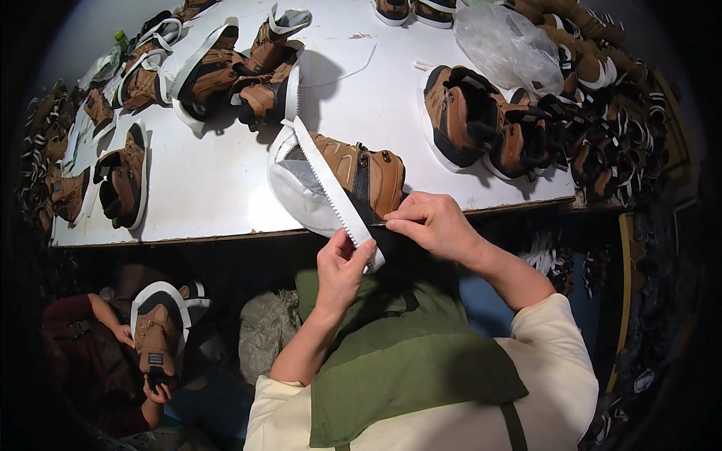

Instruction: The person assembles brown and black shoes at a white worktable. They attach white midsole pieces to the shoe uppers, press and adjust the seams, and inspect the fit. Another worker nearby performs similar assembly steps on separate shoes.

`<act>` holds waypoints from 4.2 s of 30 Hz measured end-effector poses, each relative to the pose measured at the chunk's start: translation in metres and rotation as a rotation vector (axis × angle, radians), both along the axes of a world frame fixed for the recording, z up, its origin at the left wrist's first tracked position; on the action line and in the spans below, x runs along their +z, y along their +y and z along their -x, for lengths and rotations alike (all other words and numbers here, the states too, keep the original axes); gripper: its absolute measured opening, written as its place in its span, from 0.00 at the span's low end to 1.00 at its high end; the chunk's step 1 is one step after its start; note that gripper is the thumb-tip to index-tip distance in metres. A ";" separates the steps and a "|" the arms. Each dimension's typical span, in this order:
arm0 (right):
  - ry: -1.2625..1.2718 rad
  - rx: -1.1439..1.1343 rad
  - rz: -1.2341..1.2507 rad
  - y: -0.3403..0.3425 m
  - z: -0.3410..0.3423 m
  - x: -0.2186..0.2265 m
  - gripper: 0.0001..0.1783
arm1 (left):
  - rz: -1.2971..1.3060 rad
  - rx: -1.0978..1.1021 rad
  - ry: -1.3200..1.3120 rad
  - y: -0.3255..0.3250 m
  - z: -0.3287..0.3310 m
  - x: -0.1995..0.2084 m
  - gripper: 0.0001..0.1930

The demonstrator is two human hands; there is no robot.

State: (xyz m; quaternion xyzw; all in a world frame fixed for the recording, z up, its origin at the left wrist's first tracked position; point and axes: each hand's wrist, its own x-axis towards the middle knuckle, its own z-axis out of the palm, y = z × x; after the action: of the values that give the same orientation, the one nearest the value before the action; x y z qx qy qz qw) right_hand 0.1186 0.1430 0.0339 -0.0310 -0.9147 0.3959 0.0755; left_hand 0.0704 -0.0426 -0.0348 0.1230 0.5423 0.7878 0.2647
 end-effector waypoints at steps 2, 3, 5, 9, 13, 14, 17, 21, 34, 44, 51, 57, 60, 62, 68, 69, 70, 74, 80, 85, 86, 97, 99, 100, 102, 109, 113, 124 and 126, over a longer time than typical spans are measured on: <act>0.000 0.008 -0.003 0.001 0.001 0.001 0.08 | 0.010 -0.003 0.008 0.000 0.000 0.000 0.08; 0.004 0.013 -0.003 0.001 0.001 0.002 0.08 | 0.017 -0.003 0.005 0.000 -0.001 0.002 0.08; 0.000 0.019 -0.004 0.002 0.002 0.004 0.09 | 0.019 -0.001 0.004 0.000 -0.001 0.004 0.08; -0.083 0.004 -0.025 -0.002 0.005 0.012 0.12 | 0.019 0.005 0.003 0.000 -0.001 0.004 0.08; -0.154 0.011 -0.087 0.000 0.008 0.016 0.14 | 0.029 -0.022 0.025 -0.002 0.000 0.000 0.10; -0.165 0.008 -0.084 0.000 0.008 0.016 0.14 | 0.029 -0.022 0.019 -0.002 0.000 0.000 0.10; -0.184 0.007 -0.077 0.002 0.010 0.014 0.12 | 0.034 -0.019 0.010 -0.002 0.000 0.002 0.11; -0.178 0.007 -0.068 0.003 0.011 0.011 0.10 | 0.025 0.000 0.010 0.000 -0.002 0.002 0.08; -0.218 0.067 0.007 0.013 0.013 0.010 0.12 | 0.043 -0.016 0.013 -0.002 0.000 -0.003 0.11; -0.142 0.193 0.199 0.026 0.014 0.020 0.09 | -0.019 -0.020 0.005 -0.002 0.009 0.002 0.09; 0.129 0.174 -0.197 0.014 0.011 0.016 0.12 | -0.053 -0.027 -0.018 0.004 0.016 0.002 0.12; 0.104 0.159 -0.225 0.013 0.011 0.018 0.12 | -0.052 -0.016 -0.021 0.005 0.013 0.005 0.12; 0.135 0.172 -0.246 0.011 0.011 0.020 0.13 | -0.040 -0.018 -0.024 0.005 0.013 0.007 0.11; 0.156 0.182 -0.251 0.011 0.011 0.020 0.13 | -0.035 -0.032 -0.026 0.004 0.014 0.007 0.11; 0.186 0.194 -0.255 0.015 0.014 0.015 0.12 | -0.021 -0.014 -0.036 0.004 0.013 0.008 0.11; 0.180 0.198 -0.256 0.016 0.014 0.016 0.12 | -0.022 -0.012 -0.037 0.004 0.013 0.009 0.11; 0.174 0.202 -0.257 0.016 0.014 0.017 0.11 | -0.022 -0.009 -0.038 0.005 0.013 0.009 0.11; 0.174 0.235 -0.261 0.020 0.014 0.015 0.12 | -0.009 -0.048 -0.027 0.001 0.014 0.006 0.11; 0.157 0.278 -0.265 0.024 0.015 0.014 0.12 | -0.003 -0.022 -0.036 0.004 0.013 0.010 0.12; 0.142 0.304 -0.260 0.027 0.016 0.014 0.12 | -0.001 -0.024 -0.032 0.004 0.013 0.010 0.12; 0.144 0.317 -0.255 0.029 0.016 0.014 0.12 | -0.001 -0.023 -0.034 0.004 0.013 0.010 0.12; 0.130 0.201 -0.103 0.024 0.005 0.027 0.13 | -0.042 -0.066 -0.049 0.006 0.009 0.011 0.15; 0.099 0.176 -0.042 0.024 -0.004 0.037 0.13 | -0.050 -0.093 -0.036 0.008 0.008 0.010 0.16; 0.083 0.161 -0.011 0.025 -0.009 0.041 0.13 | -0.054 -0.109 -0.029 0.009 0.008 0.010 0.16; 0.141 0.155 -0.050 0.029 -0.017 0.043 0.13 | -0.075 -0.159 -0.047 0.012 0.011 0.012 0.17; 0.161 0.107 -0.217 0.037 -0.016 0.003 0.14 | -0.032 -0.238 -0.092 0.035 0.040 -0.015 0.14; 0.107 0.008 0.005 0.041 -0.015 -0.013 0.14 | 0.196 -0.162 0.062 0.036 0.042 -0.021 0.16; 0.176 -0.051 0.035 0.047 -0.026 -0.023 0.14 | 0.550 0.068 0.966 0.052 0.032 0.023 0.14; 0.220 -0.049 -0.012 0.047 -0.025 -0.025 0.15 | 0.568 0.064 0.932 0.055 0.032 0.026 0.13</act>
State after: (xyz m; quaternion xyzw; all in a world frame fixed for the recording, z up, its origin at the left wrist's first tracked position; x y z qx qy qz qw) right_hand 0.1437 0.1900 0.0090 -0.0090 -0.9022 0.3894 0.1852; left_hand 0.0388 0.0120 -0.0090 0.3661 0.7971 0.4801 -0.0051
